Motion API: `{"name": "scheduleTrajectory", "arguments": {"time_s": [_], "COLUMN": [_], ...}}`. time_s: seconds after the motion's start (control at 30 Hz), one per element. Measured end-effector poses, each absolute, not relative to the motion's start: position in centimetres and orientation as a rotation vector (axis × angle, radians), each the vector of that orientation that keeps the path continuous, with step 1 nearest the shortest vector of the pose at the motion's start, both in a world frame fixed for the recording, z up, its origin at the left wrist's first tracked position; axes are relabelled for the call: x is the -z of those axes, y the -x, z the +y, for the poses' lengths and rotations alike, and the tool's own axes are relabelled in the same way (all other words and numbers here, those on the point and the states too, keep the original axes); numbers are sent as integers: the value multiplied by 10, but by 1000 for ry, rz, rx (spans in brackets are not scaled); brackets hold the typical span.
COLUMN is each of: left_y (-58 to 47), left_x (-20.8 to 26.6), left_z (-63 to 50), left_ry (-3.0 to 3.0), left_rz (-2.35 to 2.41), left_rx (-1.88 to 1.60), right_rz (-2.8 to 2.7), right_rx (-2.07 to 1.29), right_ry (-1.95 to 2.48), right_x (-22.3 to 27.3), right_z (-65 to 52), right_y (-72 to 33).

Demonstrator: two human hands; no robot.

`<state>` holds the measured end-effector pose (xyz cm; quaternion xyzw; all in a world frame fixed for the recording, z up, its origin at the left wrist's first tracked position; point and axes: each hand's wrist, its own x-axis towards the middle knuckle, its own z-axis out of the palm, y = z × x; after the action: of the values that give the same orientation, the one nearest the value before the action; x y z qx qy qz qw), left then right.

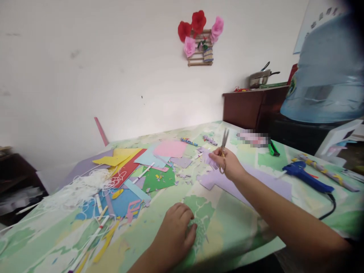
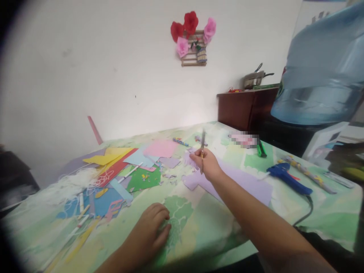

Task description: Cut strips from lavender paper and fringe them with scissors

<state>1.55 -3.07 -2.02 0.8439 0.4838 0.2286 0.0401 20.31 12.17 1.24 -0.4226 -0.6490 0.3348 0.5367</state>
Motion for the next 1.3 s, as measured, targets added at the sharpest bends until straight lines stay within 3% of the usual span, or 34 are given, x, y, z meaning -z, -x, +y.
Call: {"name": "scheduleTrajectory", "arguments": {"time_s": [0.2,0.5,0.7,1.03,1.3], "left_y": [-15,-3,6,-3,-17], "left_x": [14,35,44,32,19], "left_z": [-27,-13,-2,-8,-13], "left_ry": [-2524,-2698,-3015,-2924,-2798], "left_rz": [1561,1481,1295,1421,1521], "left_rx": [-661,-767,-823,-891,-548], "right_rz": [-1974,-2415,-2481,-2357,-2304], "right_rx": [-553,-328,-192,-182,-182], "right_ry": [1252,1441,1514,1962,1996], "right_x": [-28,3,-11,9,15], "right_z": [189,240,232,172,163], "right_y": [-190,-173,-226,-316,-316]}}
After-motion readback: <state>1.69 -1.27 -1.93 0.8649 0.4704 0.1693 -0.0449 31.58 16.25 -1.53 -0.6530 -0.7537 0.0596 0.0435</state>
